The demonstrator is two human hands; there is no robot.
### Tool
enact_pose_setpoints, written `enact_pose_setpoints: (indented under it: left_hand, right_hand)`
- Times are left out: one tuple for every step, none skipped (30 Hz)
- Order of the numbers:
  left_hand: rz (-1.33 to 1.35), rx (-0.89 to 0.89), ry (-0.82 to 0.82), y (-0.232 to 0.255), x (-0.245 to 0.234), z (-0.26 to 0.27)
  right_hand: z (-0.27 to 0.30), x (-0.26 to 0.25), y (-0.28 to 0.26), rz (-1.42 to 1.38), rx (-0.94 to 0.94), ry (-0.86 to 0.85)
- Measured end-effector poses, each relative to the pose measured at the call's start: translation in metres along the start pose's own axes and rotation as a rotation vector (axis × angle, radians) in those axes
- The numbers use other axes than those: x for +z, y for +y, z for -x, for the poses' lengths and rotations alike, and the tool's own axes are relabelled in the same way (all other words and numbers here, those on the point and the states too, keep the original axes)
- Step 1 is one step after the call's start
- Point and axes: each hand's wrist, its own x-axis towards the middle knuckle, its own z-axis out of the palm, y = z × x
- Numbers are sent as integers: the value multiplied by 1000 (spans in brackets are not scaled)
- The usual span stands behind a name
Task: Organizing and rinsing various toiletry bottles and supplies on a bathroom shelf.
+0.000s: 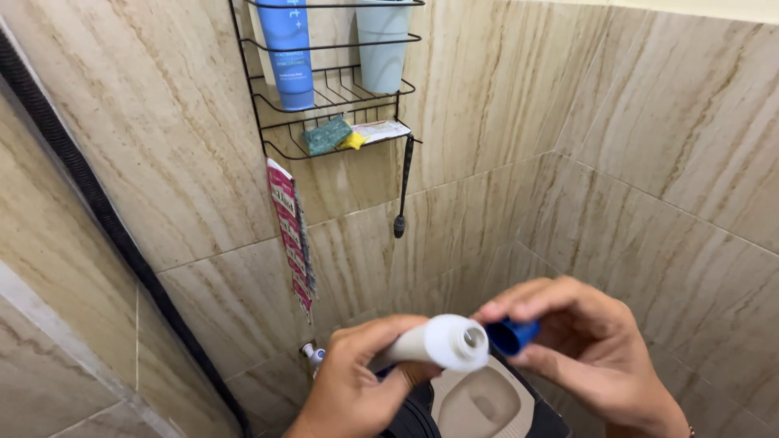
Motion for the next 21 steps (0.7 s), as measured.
enact_pose_setpoints:
  left_hand:
    - [0,-3,2,-2,-1,1]
    - [-11,-103,11,-4,-1,2]
    - [-21,-202,20,-6,-2,4]
    - [-21,-209,25,-10,-1,6]
    - [-32,-291,13,-14,0,9]
    - [-44,-374,4,-18,0,12]
    - [-45,-382,13,-22,0,15]
    - [-68,-414,-4,-27,1,18]
    - [-91,-446,-21,-32,1,21]
    - [-91,-457,-10,-41,1,24]
    - [-83,-492,-31,-50,0,28]
    - [-75,-527,-51,-59,0,31]
    - [-76,-536,-39,-71,-3,34]
    - [-26,-575,-75,-82,-6,38]
    - [25,-614,-110,-95,-9,42]
    - [25,-623,-101,-102,-11,46]
    - [83,-658,-122,-109,-14,50]
    - [145,-693,-146,-116,-16,54]
    - [148,-703,-142,-128,-15,61]
    - [114,-704,-128,-140,-16,67]
    - [80,-705,-115,-152,-17,74]
  right_hand:
    - [-4,1,3,-2,3,-1]
    - [-8,1,5,62,61,4]
    - [-12,2,8,127,118,8]
    - [-14,-2,15,123,125,4]
    - [-15,-6,23,151,191,-10]
    - [-17,-10,31,178,258,-27]
    - [-19,-9,35,172,264,-35]
    - [-22,-8,39,217,337,-41]
    - [-24,-7,44,263,410,-48]
    - [-27,-5,49,255,418,-59]
    - [-29,-3,53,327,412,-118]
    - [-32,-2,58,399,403,-177]
    - [-33,-1,64,390,408,-190]
    - [-33,-1,70,412,430,-228]
    - [-34,-1,76,433,451,-266]
    - [-35,-1,83,424,456,-275]
    - [-36,-2,90,422,461,-314]
    - [-35,-2,97,422,469,-349]
    - [-35,0,102,413,477,-353]
    - [-34,3,106,409,505,-364]
    - [-34,6,112,405,533,-376]
